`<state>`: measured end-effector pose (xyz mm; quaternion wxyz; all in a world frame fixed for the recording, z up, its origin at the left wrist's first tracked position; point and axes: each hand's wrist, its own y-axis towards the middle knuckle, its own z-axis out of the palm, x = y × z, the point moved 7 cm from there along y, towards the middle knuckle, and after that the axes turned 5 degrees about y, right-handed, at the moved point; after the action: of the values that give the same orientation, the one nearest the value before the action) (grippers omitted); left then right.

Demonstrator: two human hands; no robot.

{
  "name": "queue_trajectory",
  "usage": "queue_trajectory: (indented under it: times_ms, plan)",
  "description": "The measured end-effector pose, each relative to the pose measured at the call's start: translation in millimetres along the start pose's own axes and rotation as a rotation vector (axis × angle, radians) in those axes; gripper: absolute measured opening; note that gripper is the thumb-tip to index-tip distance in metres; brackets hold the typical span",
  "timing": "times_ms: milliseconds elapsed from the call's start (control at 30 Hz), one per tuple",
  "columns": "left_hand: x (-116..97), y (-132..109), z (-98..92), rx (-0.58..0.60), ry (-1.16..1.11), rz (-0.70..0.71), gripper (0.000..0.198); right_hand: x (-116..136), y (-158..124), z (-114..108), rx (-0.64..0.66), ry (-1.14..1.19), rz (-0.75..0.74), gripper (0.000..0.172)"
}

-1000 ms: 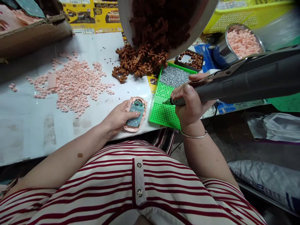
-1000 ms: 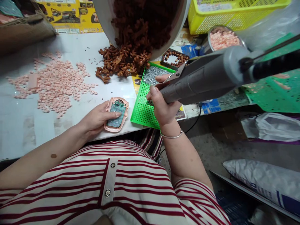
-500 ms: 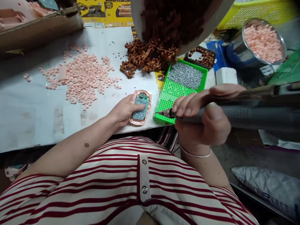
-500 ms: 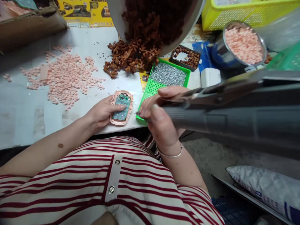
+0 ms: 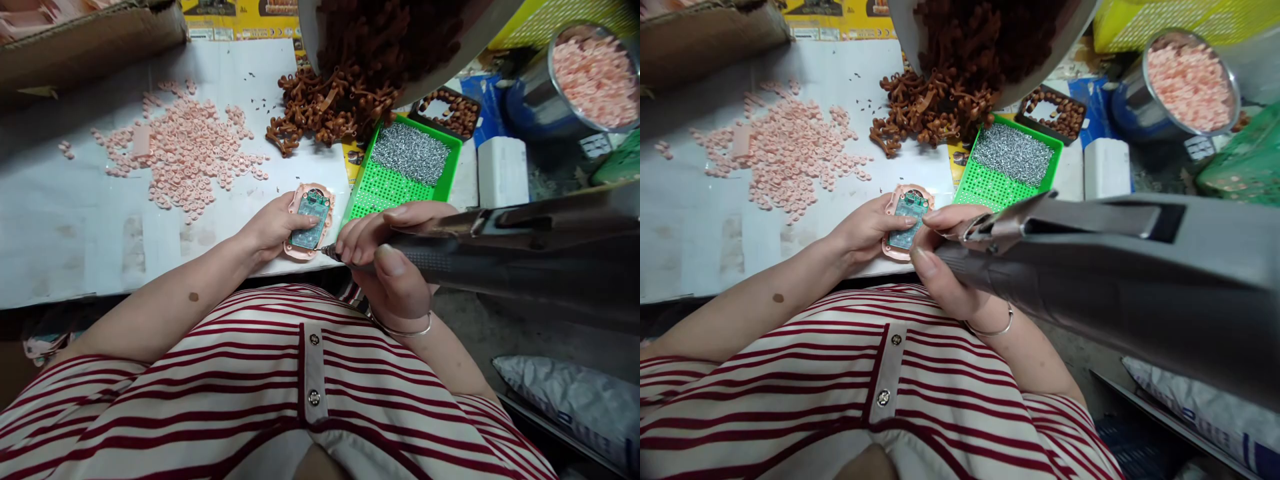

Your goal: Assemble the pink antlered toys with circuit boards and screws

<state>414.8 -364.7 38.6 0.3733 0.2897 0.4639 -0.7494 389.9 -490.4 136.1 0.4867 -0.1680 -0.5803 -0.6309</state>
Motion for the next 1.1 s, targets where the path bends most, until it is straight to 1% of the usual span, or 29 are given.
queue_trajectory:
  times_ms: [133,233,400,633,700,833,900,967,1033,1100]
  plan:
    - [0.0,0.2,0.2,0.006,-0.009,-0.002,0.053,-0.6,0.1,-0.7,-0.02,-0.034,0.007,0.02]
    - [-0.1,0.4,0.4,0.013,-0.007,0.002,0.053,0.6,1.6,1.2,0.007,-0.055,-0.003,0.017]
    - [0.0,0.7,-0.2,0.007,0.007,0.003,0.051,-0.9,1.8,0.7,0.017,-0.07,0.015,0.018]
    - [-0.3,0.0,-0.2,-0.011,0.022,-0.005,0.05,1.5,2.0,5.9,0.041,-0.043,-0.043,0.024]
    - [-0.3,0.0,-0.1,-0.016,0.022,-0.005,0.052,1.7,1.9,7.7,0.051,-0.038,-0.045,0.023]
    - [-1.1,0.1,1.1,-0.008,0.02,0.01,0.051,-5.4,1.1,5.2,0.015,-0.033,0.002,0.017]
    - [-1.1,0.0,1.0,-0.012,0.022,0.011,0.049,-9.0,1.5,3.7,0.003,-0.016,0.001,0.016]
    - [-0.3,-0.2,1.3,-0.012,0.029,0.007,0.049,-9.6,3.4,4.5,0.029,0.016,-0.02,0.016]
    - [0.4,0.0,1.4,-0.014,0.038,0.011,0.049,-7.1,6.2,6.7,0.084,0.035,-0.012,0.017]
    - [1.7,0.5,1.2,-0.014,0.065,0.006,0.049,1.6,10.1,4.4,0.09,0.031,-0.003,0.02]
